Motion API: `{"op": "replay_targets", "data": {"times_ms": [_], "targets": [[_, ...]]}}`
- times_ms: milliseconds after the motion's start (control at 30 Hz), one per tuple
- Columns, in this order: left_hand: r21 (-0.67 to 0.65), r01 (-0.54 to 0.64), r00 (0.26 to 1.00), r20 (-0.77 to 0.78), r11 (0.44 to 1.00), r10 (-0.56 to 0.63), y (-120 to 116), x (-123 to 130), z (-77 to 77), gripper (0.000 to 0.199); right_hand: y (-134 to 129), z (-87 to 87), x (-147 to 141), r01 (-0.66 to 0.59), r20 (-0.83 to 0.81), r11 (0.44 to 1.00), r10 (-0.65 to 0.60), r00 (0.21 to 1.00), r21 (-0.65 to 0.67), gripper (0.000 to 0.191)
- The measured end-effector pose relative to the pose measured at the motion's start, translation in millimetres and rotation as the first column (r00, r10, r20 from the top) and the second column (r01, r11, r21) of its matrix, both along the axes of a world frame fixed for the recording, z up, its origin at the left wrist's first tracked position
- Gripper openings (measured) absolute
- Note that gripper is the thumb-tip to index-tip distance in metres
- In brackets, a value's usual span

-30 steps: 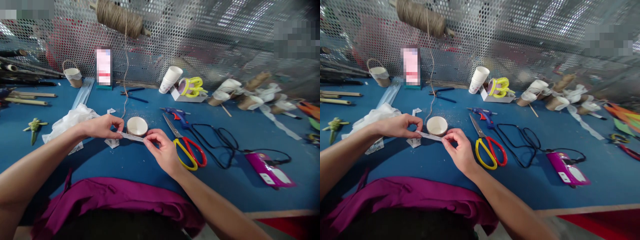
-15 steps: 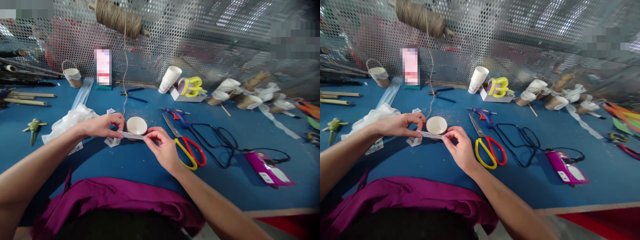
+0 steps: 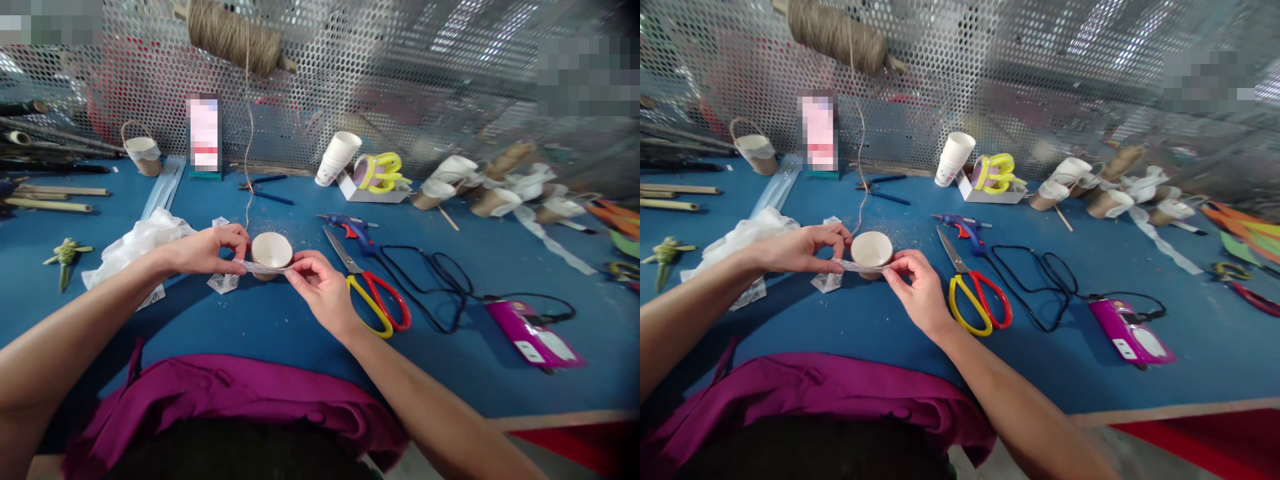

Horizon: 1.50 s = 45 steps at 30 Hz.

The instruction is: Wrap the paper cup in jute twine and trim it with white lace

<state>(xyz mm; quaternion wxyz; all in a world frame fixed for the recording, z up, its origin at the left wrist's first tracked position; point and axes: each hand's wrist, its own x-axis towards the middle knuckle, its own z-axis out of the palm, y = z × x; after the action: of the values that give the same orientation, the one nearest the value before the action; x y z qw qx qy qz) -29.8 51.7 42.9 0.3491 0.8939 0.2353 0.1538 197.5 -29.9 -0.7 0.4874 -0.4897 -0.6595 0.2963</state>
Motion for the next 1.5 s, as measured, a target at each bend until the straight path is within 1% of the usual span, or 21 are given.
{"op": "replay_targets", "data": {"times_ms": [267, 467, 933, 1100, 1200, 1333, 1433, 1500], "targets": [[0.037, -0.007, 0.998, 0.057, 0.999, 0.005, 3, 1, -6.2, 0.018, 0, 2.1, -1, 0.014, 0.021, 1.0, -0.013, 1.0, -0.016, 0.008], [0.057, -0.009, 0.996, 0.093, 0.998, 0.004, 4, 1, -7.4, 0.019, 0, 2.6, -1, 0.019, 0.027, 1.0, -0.019, 0.999, -0.02, 0.009], [0.018, -0.048, 0.994, 0.096, 0.999, 0.046, 3, 2, -6.4, 0.018, 1, 4.4, -2, 0.018, 0.022, 0.999, -0.017, 1.0, -0.038, 0.009], [-0.022, -0.061, 0.993, 0.096, 0.998, 0.063, 1, 3, -7.1, 0.019, 3, 3.1, -2, 0.017, -0.002, 0.999, -0.017, 1.0, -0.045, 0.009], [-0.041, -0.058, 0.992, 0.106, 0.997, 0.062, 1, 5, -9.5, 0.018, 3, 3.4, -2, 0.009, -0.018, 0.999, -0.01, 1.0, -0.053, 0.009], [-0.078, -0.08, 0.988, 0.124, 0.994, 0.09, 0, 6, -13.3, 0.02, 3, 5.0, -3, 0.008, -0.046, 0.997, -0.012, 0.999, -0.08, 0.008], [-0.126, -0.104, 0.981, 0.149, 0.987, 0.122, 0, 7, -16.8, 0.019, 3, 6.2, -3, 0.006, -0.08, 0.993, -0.015, 0.997, -0.118, 0.009], [-0.189, -0.123, 0.97, 0.186, 0.974, 0.158, 0, 9, -19.8, 0.019, 4, 6.7, -3, 0.003, -0.113, 0.989, -0.02, 0.993, -0.149, 0.012]]}}
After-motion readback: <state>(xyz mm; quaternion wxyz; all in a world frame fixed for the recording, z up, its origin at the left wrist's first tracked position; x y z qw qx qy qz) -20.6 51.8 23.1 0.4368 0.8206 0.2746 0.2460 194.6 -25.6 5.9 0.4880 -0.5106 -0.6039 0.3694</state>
